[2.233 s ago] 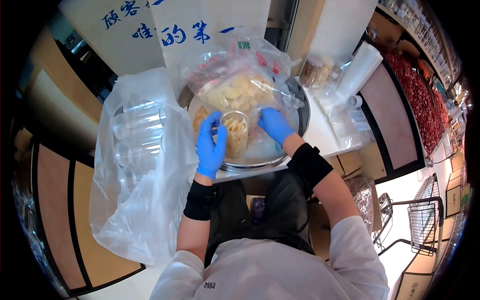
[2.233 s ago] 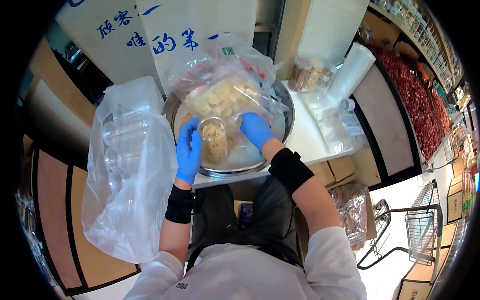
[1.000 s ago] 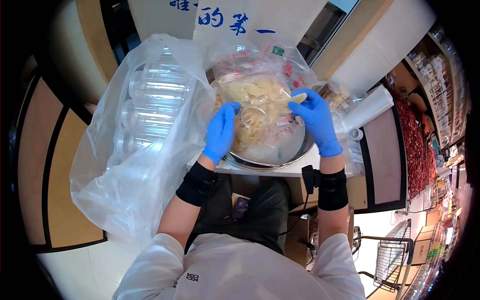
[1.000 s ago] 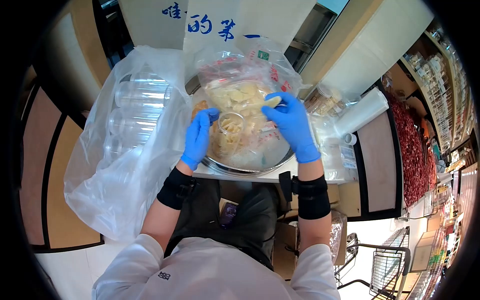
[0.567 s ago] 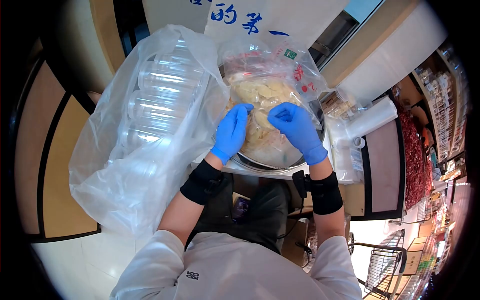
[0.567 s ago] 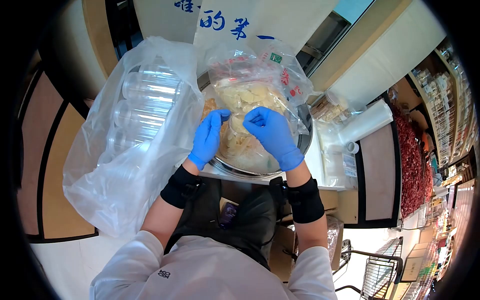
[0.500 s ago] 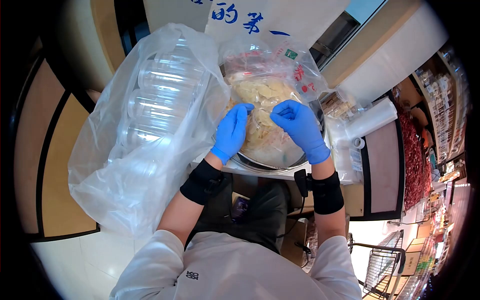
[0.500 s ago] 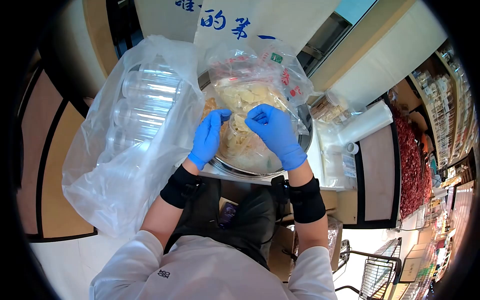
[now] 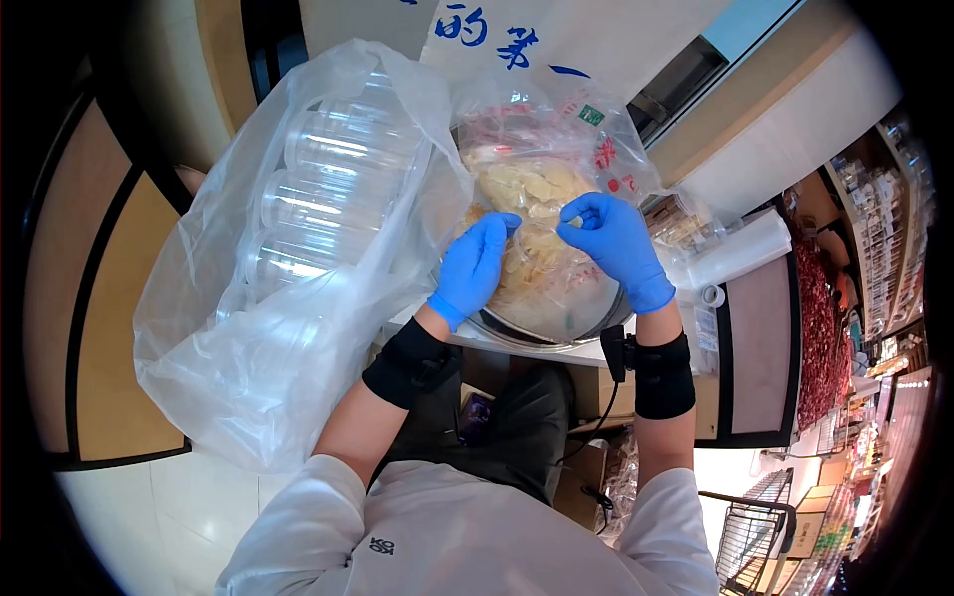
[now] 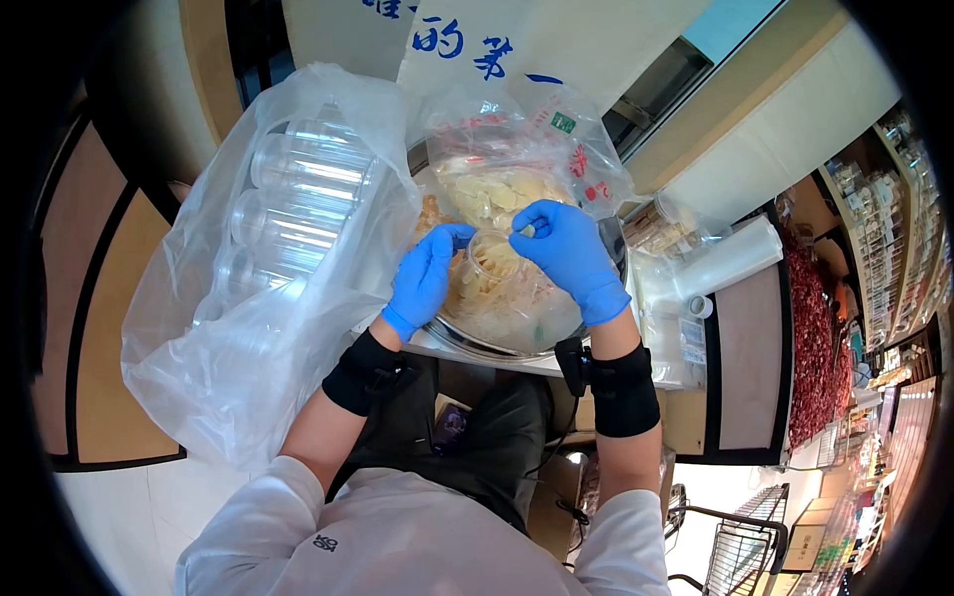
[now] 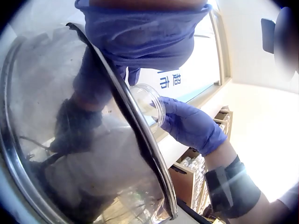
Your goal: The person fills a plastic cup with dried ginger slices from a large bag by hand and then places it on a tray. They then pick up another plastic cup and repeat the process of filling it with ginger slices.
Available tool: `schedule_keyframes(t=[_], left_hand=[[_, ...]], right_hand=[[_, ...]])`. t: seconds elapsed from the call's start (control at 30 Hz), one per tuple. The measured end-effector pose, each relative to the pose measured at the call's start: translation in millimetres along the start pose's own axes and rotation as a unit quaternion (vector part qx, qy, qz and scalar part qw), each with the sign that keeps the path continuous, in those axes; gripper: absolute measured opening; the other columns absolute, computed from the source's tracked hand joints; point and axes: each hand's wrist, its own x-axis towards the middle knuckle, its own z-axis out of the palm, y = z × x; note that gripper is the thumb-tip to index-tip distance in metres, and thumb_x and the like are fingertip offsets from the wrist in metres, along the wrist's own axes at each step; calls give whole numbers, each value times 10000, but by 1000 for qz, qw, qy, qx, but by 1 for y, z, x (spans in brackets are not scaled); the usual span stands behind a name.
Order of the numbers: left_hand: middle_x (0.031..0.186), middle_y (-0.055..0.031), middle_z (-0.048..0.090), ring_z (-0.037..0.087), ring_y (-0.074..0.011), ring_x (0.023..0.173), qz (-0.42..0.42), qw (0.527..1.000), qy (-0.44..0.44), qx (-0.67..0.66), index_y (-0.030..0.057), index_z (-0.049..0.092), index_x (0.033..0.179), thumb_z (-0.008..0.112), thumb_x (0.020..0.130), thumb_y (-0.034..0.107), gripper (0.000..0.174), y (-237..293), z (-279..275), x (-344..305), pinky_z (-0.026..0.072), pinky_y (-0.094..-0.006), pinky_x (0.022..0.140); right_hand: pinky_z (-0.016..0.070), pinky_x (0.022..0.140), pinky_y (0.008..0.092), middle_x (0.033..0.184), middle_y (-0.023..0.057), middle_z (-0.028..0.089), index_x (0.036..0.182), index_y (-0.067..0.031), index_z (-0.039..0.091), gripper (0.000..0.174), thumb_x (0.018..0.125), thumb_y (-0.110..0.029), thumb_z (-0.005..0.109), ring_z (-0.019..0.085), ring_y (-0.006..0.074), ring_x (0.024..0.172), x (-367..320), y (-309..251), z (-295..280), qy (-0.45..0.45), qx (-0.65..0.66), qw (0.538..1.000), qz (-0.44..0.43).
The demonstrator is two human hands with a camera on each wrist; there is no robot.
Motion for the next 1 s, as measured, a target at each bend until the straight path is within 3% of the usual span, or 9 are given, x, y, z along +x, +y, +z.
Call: schedule_keyframes(t=[0.2, 0.27, 0.37, 0.6, 0.63, 0.67, 0.77, 0.83, 1.0], left_hand=[[1089, -108, 641, 593, -181, 1025, 7, 1000, -4, 19, 0, 601, 1150, 326, 1054, 308, 424, 3, 0, 0, 442, -313, 933], [997, -169, 657, 639, -280, 917, 38, 999, 30, 17, 28, 612, 1111, 362, 1035, 301, 378, 1, 2, 1, 484, -350, 838], [984, -177, 654, 635, -296, 892, 23, 999, 19, 35, 29, 610, 1111, 363, 1034, 304, 378, 3, 0, -1, 485, -359, 821], [986, -180, 655, 636, -300, 891, 32, 998, 24, 38, 29, 612, 1115, 368, 1032, 297, 372, 7, -1, 0, 485, -364, 814], [1033, -152, 653, 622, -249, 951, 26, 999, 10, 37, 14, 606, 1137, 349, 1042, 304, 399, 7, -2, -1, 466, -341, 871], [1080, -125, 650, 607, -197, 1010, 19, 999, -5, 36, -1, 601, 1158, 330, 1052, 311, 427, 6, -2, -1, 446, -317, 928], [1083, -127, 652, 609, -201, 1016, 7, 1000, -1, 20, 1, 600, 1171, 331, 1051, 317, 432, 5, 0, -1, 444, -318, 933], [1088, -130, 653, 610, -206, 1023, 14, 1000, -2, 21, 1, 600, 1176, 332, 1050, 320, 435, 2, 0, 0, 444, -318, 934], [1108, -141, 653, 612, -217, 1042, 10, 999, -18, 50, 2, 598, 1190, 337, 1048, 327, 440, 8, -2, -2, 446, -324, 936]], right_hand=[[475, 637, 237, 740, 17, 637, 874, -38, 692, 156, 752, -129, 726, 558, 83, 663, 2, -6, 21, -22, 16, 999, -27], [477, 636, 237, 751, 20, 647, 875, -36, 696, 155, 756, -131, 726, 565, 82, 667, 3, -9, 23, -45, 63, 997, -25], [492, 659, 240, 789, 37, 669, 896, -31, 700, 159, 773, -128, 726, 595, 88, 695, 1, -13, 25, -67, 67, 995, -17], [516, 709, 235, 864, 59, 690, 1005, 7, 691, 220, 855, -154, 700, 633, 94, 766, -6, -2, 30, -84, 204, 975, 36], [518, 717, 234, 878, 59, 690, 1033, 10, 687, 238, 865, -158, 695, 634, 94, 775, -5, 1, 27, -94, 217, 970, 54], [518, 717, 234, 878, 59, 690, 1033, 10, 687, 238, 865, -158, 695, 634, 94, 775, -5, 4, 26, -94, 216, 970, 55], [527, 725, 245, 907, 58, 688, 1065, 1, 681, 256, 870, -164, 694, 635, 97, 766, -7, 8, 24, -98, 169, 979, 58], [530, 707, 251, 895, 54, 687, 1059, -2, 680, 243, 862, -142, 691, 633, 100, 734, -12, 1, 24, -117, 162, 979, -33], [526, 701, 258, 846, 66, 685, 1047, -12, 682, 247, 823, -115, 702, 637, 116, 745, -2, -10, 6, -119, 75, 990, -19]])
